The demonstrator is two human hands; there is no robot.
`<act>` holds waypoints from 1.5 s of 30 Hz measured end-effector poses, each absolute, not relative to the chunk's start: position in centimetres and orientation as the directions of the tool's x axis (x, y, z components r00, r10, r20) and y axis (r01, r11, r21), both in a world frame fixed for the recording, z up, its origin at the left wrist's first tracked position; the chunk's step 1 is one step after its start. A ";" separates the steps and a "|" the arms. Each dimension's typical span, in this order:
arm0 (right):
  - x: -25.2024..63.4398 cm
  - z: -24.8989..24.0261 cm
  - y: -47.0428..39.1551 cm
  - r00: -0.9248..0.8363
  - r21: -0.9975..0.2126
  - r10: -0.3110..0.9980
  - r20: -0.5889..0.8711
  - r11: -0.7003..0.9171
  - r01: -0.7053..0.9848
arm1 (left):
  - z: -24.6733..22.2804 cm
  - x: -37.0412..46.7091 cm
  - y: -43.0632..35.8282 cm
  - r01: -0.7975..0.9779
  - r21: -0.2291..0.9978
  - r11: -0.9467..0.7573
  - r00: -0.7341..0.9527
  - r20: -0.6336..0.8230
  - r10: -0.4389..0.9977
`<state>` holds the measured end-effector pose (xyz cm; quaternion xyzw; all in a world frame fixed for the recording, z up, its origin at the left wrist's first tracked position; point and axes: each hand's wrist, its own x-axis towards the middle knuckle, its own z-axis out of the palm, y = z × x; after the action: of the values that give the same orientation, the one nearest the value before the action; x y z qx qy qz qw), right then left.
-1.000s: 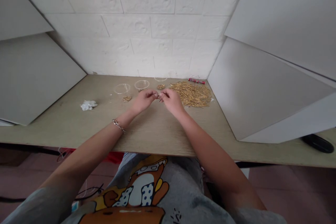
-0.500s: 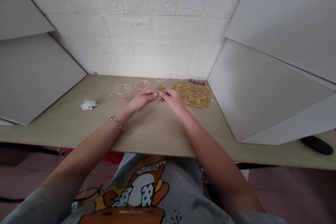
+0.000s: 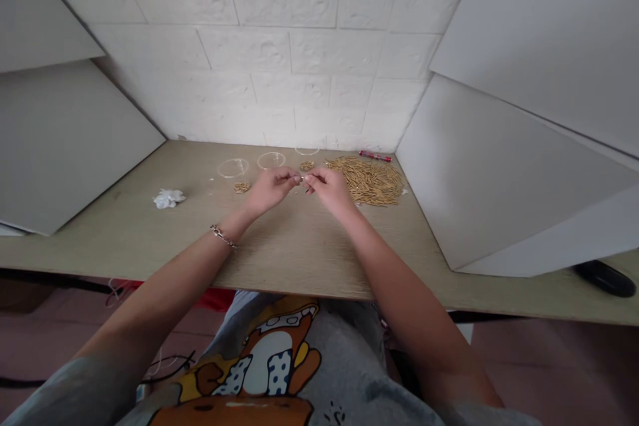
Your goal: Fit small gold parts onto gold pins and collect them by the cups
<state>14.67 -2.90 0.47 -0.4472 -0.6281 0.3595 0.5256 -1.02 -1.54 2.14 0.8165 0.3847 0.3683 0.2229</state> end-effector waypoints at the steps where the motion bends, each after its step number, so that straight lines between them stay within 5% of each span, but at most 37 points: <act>1: 14.7 0.4 -2.9 -0.045 -0.917 0.938 0.344 0.346 0.199 | 2.2 -1.0 -1.6 0.484 0.618 -0.620 0.433 0.446 0.783; 16: 14.0 -0.1 -3.2 0.024 -0.901 0.933 0.360 0.341 0.268 | 2.1 -0.6 -2.1 0.595 0.429 -0.679 0.430 0.544 0.720; 25: 13.3 0.3 -3.6 0.055 -0.975 0.973 0.223 0.221 0.037 | 2.5 -0.7 -2.5 0.626 0.309 -0.716 0.477 0.575 0.665; 31: 13.3 0.5 -3.6 0.065 -0.940 0.952 0.299 0.282 0.194 | 2.7 -0.9 -2.6 0.643 0.172 -0.746 0.545 0.582 0.604; 45: 13.2 0.2 -3.8 0.059 -0.898 0.922 0.384 0.357 0.258 | 2.6 -1.0 -2.4 0.626 0.196 -0.754 0.540 0.588 0.602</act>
<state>13.23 -3.75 0.19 -0.4790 -0.6154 0.3031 0.5477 -1.02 -2.40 2.64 0.8774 0.3499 0.3278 -0.0188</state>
